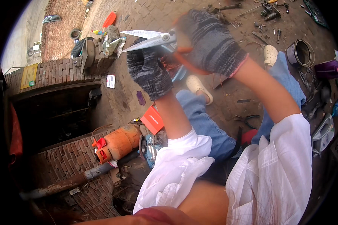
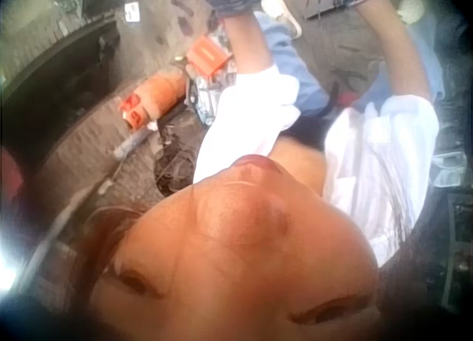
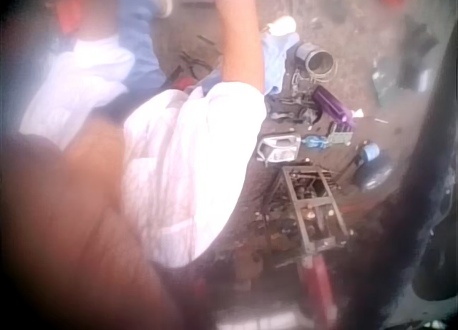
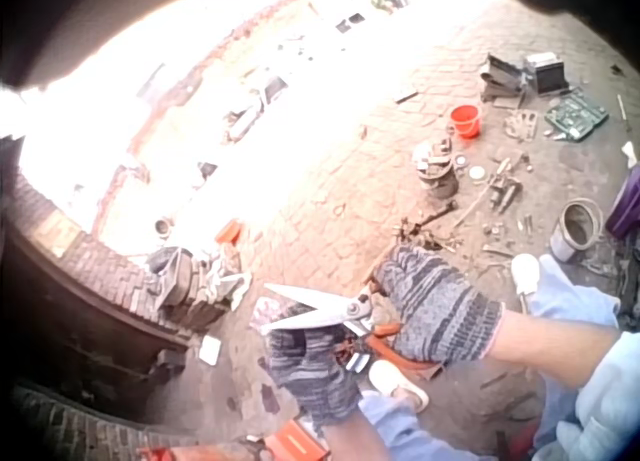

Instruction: The person sits on the ground and sharpens a small metal blade using a sharpening stone, then sharpens a pair of scissors using the same stone. The person holds the tools with gloved hands and rubs the blade edges against the stone repeatedly.

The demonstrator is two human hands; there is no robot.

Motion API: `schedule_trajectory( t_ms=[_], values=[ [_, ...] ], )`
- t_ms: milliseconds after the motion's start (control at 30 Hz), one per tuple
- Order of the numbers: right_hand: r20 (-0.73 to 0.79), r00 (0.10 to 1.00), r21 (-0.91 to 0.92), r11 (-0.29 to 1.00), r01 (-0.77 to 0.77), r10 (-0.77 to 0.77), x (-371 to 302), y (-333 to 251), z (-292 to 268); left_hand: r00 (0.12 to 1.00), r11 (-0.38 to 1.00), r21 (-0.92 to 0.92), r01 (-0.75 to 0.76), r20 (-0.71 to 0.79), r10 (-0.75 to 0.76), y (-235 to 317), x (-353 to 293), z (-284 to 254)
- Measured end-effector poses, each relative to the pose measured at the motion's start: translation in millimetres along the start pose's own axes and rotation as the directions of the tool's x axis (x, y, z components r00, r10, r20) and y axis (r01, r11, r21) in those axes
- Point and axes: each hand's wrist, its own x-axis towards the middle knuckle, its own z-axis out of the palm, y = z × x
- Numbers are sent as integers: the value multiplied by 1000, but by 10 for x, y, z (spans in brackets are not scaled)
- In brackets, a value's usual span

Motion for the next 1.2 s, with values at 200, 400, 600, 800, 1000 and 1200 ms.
schedule_trajectory(
  t_ms=[200,400,600,800,1000,1200],
  values=[
    [15,999,33,998,-47,46,65,-122,-17,999,992,-117,40,-11,-41,28,-17,-10],
    [-29,999,7,999,-35,35,13,-31,6,999,992,-125,32,-30,-36,-80,4,79],
    [-15,997,45,996,-79,79,37,-77,29,998,989,-147,21,-57,-30,-63,-8,54],
    [-39,993,140,985,-104,110,-24,-44,124,998,991,-121,-54,-39,50,-162,-4,36],
    [6,995,101,990,-99,99,-12,-96,84,979,977,100,-187,-64,194,-261,-34,-12],
    [-25,995,77,993,-94,97,-14,-115,62,989,991,-32,-129,-79,126,-268,-64,15]
  ],
)
